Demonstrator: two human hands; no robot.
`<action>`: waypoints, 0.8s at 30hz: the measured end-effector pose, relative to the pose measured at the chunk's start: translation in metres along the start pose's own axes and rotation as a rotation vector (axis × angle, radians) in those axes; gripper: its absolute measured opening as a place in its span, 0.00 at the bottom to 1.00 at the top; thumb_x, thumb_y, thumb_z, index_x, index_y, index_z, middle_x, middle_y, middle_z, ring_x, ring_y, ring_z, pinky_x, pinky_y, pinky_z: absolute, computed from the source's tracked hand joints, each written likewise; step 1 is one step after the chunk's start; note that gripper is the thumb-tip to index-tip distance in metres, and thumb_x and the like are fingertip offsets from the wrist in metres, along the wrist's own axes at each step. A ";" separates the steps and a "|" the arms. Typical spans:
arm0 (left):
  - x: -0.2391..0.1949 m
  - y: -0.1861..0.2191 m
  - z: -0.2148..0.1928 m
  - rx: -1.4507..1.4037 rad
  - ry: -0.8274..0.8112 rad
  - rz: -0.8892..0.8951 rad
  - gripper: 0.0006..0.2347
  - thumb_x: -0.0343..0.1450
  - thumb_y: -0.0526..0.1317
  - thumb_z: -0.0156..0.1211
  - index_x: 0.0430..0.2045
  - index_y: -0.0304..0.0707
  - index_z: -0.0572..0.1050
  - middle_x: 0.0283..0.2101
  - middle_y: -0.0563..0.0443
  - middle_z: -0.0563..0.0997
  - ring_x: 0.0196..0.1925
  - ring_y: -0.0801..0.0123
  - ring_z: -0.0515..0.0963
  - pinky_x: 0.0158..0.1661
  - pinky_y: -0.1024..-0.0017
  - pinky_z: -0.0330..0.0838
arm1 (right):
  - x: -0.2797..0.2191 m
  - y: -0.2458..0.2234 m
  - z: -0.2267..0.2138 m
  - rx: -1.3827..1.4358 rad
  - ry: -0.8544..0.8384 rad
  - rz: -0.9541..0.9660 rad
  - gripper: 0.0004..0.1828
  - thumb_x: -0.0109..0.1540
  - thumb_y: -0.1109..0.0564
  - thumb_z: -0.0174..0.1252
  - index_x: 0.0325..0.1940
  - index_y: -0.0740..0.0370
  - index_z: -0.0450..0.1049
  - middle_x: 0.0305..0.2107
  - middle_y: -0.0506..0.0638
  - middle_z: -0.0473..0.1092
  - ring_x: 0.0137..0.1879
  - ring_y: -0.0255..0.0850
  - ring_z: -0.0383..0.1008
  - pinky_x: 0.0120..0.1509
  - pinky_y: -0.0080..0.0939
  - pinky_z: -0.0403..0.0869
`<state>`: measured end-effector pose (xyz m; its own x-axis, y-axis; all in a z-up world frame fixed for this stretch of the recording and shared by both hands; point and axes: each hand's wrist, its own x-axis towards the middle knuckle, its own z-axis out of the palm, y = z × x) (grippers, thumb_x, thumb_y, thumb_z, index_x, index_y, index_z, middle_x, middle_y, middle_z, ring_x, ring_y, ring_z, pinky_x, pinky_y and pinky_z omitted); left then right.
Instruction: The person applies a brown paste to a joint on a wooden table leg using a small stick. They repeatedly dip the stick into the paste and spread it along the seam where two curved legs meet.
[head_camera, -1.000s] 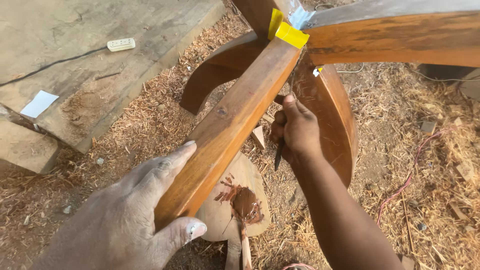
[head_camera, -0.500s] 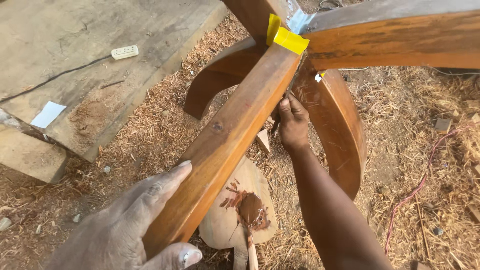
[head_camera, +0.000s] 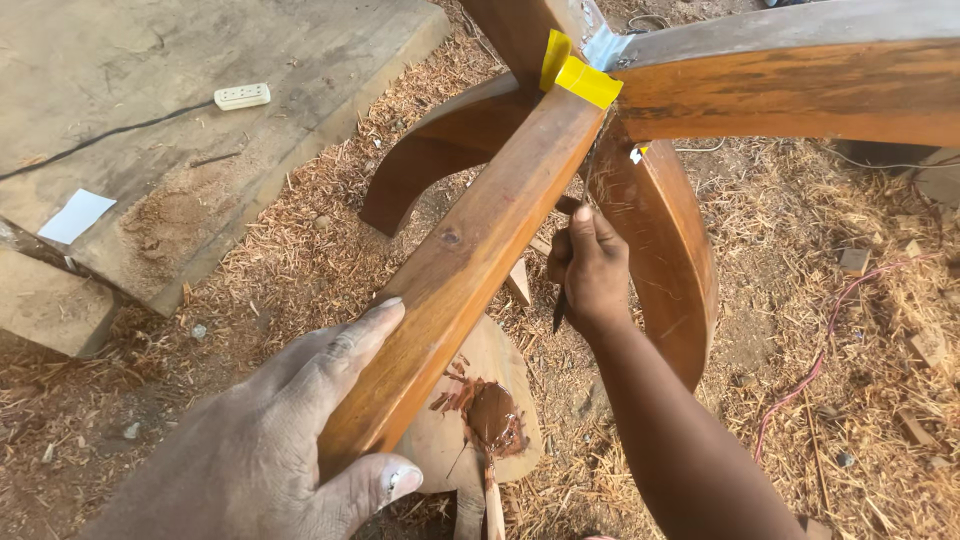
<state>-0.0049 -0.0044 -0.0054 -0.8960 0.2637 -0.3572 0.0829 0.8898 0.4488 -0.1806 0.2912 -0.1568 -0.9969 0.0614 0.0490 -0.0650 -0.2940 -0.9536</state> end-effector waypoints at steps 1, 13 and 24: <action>-0.001 0.001 0.000 -0.013 -0.020 -0.013 0.45 0.65 0.68 0.54 0.76 0.57 0.42 0.70 0.42 0.66 0.62 0.50 0.77 0.60 0.46 0.69 | -0.001 -0.006 0.002 0.014 0.016 0.029 0.19 0.72 0.49 0.46 0.56 0.64 0.74 0.19 0.43 0.60 0.22 0.31 0.57 0.25 0.33 0.59; 0.009 -0.007 0.007 -0.033 0.045 0.050 0.45 0.63 0.68 0.57 0.74 0.55 0.46 0.71 0.41 0.64 0.59 0.49 0.79 0.53 0.48 0.76 | 0.045 0.039 -0.006 -0.046 0.002 -0.255 0.17 0.77 0.51 0.47 0.50 0.67 0.74 0.24 0.42 0.63 0.27 0.29 0.58 0.30 0.31 0.59; 0.007 -0.006 0.000 -0.031 -0.042 0.055 0.45 0.66 0.65 0.56 0.76 0.53 0.41 0.72 0.39 0.61 0.61 0.49 0.77 0.56 0.46 0.75 | 0.039 0.059 -0.022 0.154 -0.161 -0.240 0.19 0.79 0.46 0.46 0.43 0.62 0.68 0.24 0.45 0.61 0.28 0.33 0.59 0.33 0.36 0.61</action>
<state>-0.0120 -0.0074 -0.0108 -0.8711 0.3280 -0.3655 0.1173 0.8617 0.4937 -0.2224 0.2970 -0.2175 -0.9457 -0.0015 0.3250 -0.2926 -0.4310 -0.8536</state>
